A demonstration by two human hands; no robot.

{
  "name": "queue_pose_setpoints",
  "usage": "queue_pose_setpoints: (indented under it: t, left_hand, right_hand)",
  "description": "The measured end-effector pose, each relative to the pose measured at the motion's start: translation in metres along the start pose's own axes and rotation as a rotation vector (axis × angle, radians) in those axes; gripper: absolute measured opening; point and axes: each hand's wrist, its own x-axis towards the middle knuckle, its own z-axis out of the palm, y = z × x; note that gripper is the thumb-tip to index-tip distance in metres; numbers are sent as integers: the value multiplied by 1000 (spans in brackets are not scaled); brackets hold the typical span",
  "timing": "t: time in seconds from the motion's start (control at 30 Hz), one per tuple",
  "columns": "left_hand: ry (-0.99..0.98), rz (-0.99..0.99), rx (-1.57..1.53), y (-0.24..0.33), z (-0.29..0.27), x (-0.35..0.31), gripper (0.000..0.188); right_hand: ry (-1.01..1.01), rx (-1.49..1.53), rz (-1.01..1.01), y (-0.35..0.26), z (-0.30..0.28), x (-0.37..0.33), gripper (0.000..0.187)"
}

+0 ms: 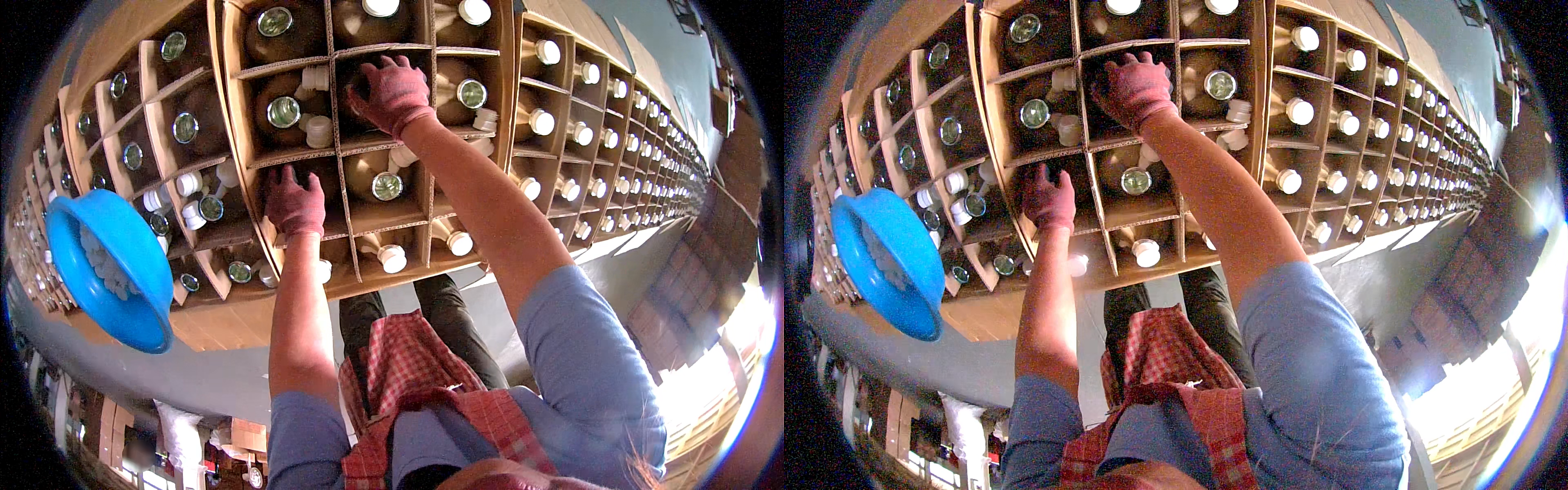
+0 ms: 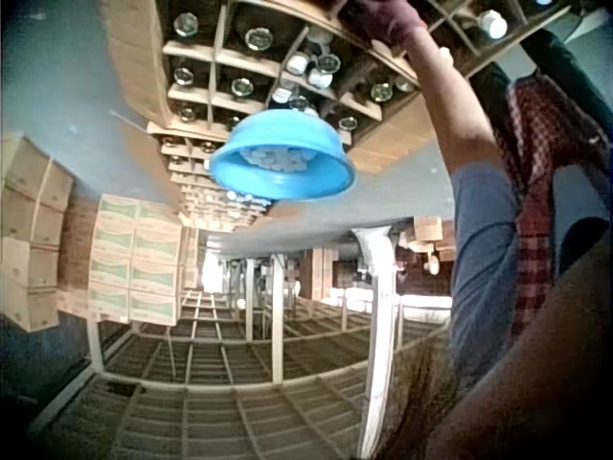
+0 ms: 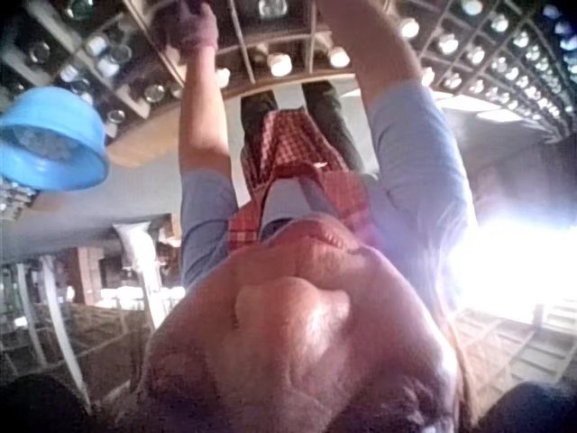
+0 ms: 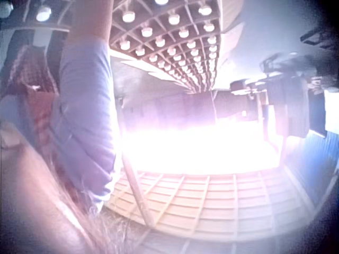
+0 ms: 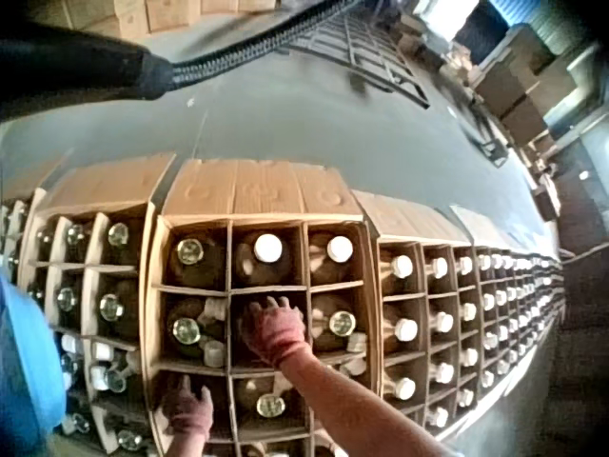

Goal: The person places white plastic caps onto the openings of brown glass bottles arranged in a cardboard tray. They pick up caps from a blue bowl and screw them onto the bottles one by one, working systematically across the tray.

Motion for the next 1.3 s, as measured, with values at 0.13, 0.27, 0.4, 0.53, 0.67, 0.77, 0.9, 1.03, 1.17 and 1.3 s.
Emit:
queue_pose_setpoints:
  t: [0.13,0.27,0.4,0.53,0.67,0.77,0.9,1.03,1.17,1.3]
  left_hand:
    - [-41,-18,6,4,-3,5,53]
    - [-85,-73,-99,-5,0,5,48]
    - [-35,-28,-113,2,-7,6,44]
    - [-27,-60,-100,-5,2,5,46]
    - [-33,-58,-80,-5,7,8,48]
    - [-17,-44,-87,-10,10,10,49]
    - [47,-25,-52,-8,7,7,47]
    - [13,-35,-63,0,1,12,47]
    - [-63,-93,-57,-6,-3,8,47]
    - [151,139,-227,1,-14,-12,48]
  right_hand:
    - [194,531,18,40,7,-25,44]
    - [156,-60,159,104,-47,-79,30]
    - [-3,-591,-73,150,-28,-93,36]
    - [-59,-542,-179,151,-33,-100,45]
    - [-5,-435,-186,157,-33,-105,47]
    - [33,-327,-114,154,-37,-102,46]
    - [59,-131,28,142,-59,-99,43]
    - [246,-99,-28,140,-12,-73,34]
    - [64,-54,151,109,-13,-39,33]
    - [-20,-220,139,113,-10,-22,35]
